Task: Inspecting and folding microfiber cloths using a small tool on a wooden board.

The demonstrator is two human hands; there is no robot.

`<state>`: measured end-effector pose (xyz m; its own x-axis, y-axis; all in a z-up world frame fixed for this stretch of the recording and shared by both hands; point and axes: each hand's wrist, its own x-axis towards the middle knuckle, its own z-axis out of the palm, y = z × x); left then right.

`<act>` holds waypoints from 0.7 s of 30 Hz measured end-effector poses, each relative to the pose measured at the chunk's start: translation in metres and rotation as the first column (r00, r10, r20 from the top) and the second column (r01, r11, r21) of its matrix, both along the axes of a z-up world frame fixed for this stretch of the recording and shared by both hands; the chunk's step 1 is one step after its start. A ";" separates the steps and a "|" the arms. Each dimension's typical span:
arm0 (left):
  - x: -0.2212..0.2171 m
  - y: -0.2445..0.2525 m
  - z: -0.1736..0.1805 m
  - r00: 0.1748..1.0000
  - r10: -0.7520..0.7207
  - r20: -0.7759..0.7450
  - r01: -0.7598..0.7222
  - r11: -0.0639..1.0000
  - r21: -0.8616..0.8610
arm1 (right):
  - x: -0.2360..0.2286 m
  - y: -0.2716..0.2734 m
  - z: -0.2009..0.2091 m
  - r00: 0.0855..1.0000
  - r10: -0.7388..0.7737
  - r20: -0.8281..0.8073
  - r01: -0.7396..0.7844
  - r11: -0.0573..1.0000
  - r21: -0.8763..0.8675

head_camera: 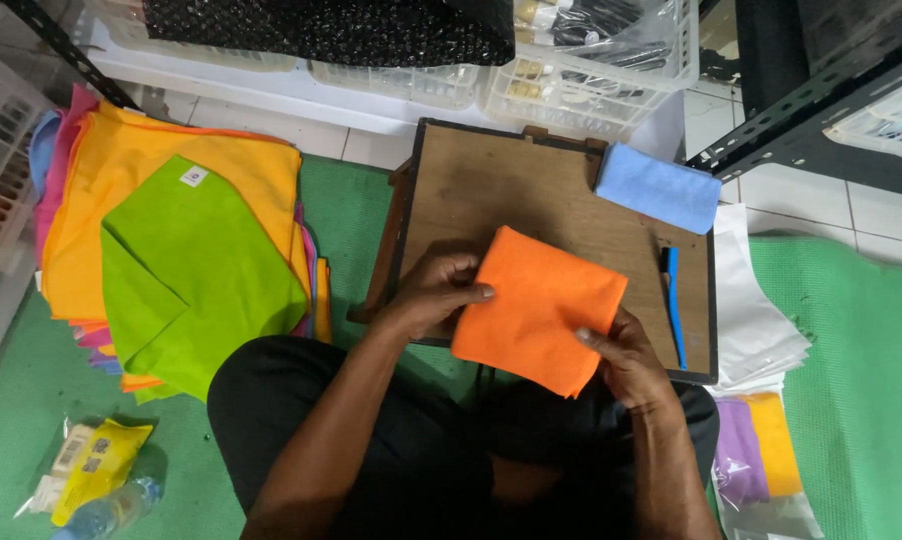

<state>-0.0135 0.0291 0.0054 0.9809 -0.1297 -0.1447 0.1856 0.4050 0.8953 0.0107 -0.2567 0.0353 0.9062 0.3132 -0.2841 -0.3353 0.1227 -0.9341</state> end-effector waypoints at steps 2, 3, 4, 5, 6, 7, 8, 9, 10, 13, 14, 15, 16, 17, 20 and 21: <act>-0.002 0.000 0.002 1.000 -0.002 -0.004 0.002 1.000 0.000 | -0.001 0.002 -0.002 0.999 0.021 0.038 -0.019 0.998 -0.054; -0.003 0.000 0.003 1.000 -0.003 -0.007 0.003 1.000 -0.001 | -0.002 0.002 -0.003 0.996 0.045 0.076 -0.036 0.993 -0.110; -0.005 -0.002 0.014 1.000 -0.009 -0.007 0.009 1.000 -0.002 | -0.001 -0.004 -0.006 0.996 0.039 0.075 -0.031 0.993 -0.110; -0.008 -0.003 0.025 1.000 -0.029 -0.005 0.029 1.000 0.009 | 0.000 -0.010 -0.009 0.993 0.035 0.112 -0.023 0.994 -0.109; -0.012 -0.003 0.036 0.999 -0.043 -0.003 0.043 0.999 0.021 | 0.002 -0.015 -0.012 0.988 0.037 0.149 -0.021 0.994 -0.106; -0.011 -0.003 0.030 0.999 -0.043 -0.004 0.043 0.999 0.021 | 0.006 -0.030 -0.027 0.988 0.037 0.148 -0.022 0.994 -0.106; -0.011 -0.004 0.024 0.999 -0.042 0.027 0.042 0.999 0.012 | 0.009 -0.046 -0.043 0.983 0.028 0.183 -0.014 0.997 -0.077; -0.010 -0.004 0.017 0.998 -0.042 0.057 0.041 0.999 0.003 | 0.012 -0.061 -0.059 0.976 0.018 0.217 -0.008 0.999 -0.047; -0.006 -0.005 -0.005 0.997 -0.043 0.056 0.043 0.999 0.003 | 0.013 -0.060 -0.053 0.976 0.016 0.216 -0.006 0.999 -0.047; 0.000 -0.009 -0.025 0.994 0.002 0.113 -0.005 1.000 0.027 | 0.002 -0.041 -0.013 0.898 0.087 0.432 -0.100 0.995 0.009; -0.005 -0.011 -0.001 0.996 0.046 0.074 -0.045 0.999 -0.020 | -0.009 -0.023 0.016 0.846 0.110 0.522 -0.088 0.994 -0.066; -0.009 -0.013 0.023 0.996 0.089 0.032 -0.086 0.994 -0.064 | -0.020 -0.006 0.044 0.784 0.139 0.605 -0.068 0.988 -0.140; -0.009 -0.014 0.019 0.996 0.083 0.020 -0.082 0.995 -0.062 | -0.020 -0.007 0.044 0.792 0.134 0.595 -0.064 0.988 -0.138; -0.010 -0.014 0.016 0.995 0.101 -0.013 -0.102 0.990 -0.097 | -0.020 -0.008 0.043 0.770 0.167 0.615 -0.081 0.983 -0.165; -0.007 -0.017 0.000 0.994 0.111 -0.007 -0.110 0.981 -0.162 | -0.015 -0.010 0.038 0.736 0.196 0.648 -0.092 0.977 -0.191; -0.007 -0.019 -0.007 0.994 0.103 0.022 -0.096 0.975 -0.198 | -0.014 -0.010 0.036 0.731 0.196 0.654 -0.089 0.977 -0.194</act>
